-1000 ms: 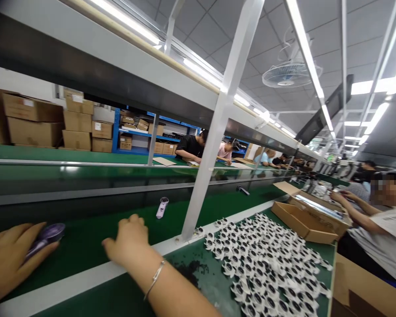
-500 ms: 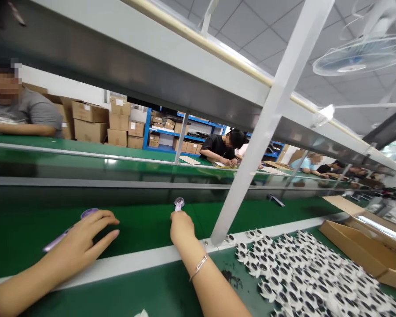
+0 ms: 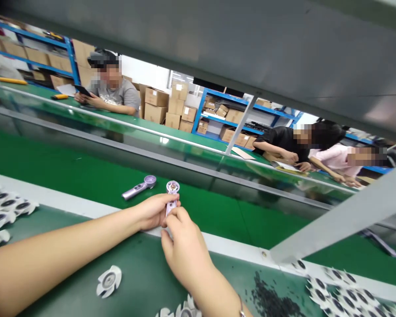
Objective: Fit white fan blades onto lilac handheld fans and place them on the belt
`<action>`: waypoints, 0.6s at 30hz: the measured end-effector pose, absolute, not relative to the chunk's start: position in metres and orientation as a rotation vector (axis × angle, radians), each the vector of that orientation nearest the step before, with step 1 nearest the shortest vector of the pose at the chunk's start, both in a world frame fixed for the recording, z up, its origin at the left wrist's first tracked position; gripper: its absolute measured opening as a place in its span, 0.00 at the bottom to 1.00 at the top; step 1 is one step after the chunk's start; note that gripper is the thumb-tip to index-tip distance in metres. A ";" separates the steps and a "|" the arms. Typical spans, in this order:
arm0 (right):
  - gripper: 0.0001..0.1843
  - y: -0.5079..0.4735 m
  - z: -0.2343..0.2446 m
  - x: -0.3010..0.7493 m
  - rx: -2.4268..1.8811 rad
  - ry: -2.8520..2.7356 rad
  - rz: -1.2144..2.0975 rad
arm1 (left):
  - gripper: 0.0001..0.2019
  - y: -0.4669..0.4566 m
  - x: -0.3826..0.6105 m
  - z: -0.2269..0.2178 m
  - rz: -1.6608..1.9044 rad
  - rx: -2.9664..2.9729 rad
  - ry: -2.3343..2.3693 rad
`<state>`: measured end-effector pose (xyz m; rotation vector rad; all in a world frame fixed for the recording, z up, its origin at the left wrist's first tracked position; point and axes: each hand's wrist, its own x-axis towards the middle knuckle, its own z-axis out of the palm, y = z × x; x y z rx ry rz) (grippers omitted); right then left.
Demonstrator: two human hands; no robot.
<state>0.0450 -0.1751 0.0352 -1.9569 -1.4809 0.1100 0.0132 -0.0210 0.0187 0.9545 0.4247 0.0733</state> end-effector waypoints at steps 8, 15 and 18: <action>0.15 -0.171 0.020 0.002 -1.763 -1.513 0.676 | 0.07 0.001 0.019 0.014 0.320 1.012 0.468; 0.13 -0.165 0.014 -0.008 -1.745 -1.431 0.677 | 0.09 -0.011 0.019 0.011 0.284 1.240 0.306; 0.09 -0.170 0.022 0.004 -1.872 -1.171 0.759 | 0.07 -0.011 0.019 0.009 0.261 1.341 0.267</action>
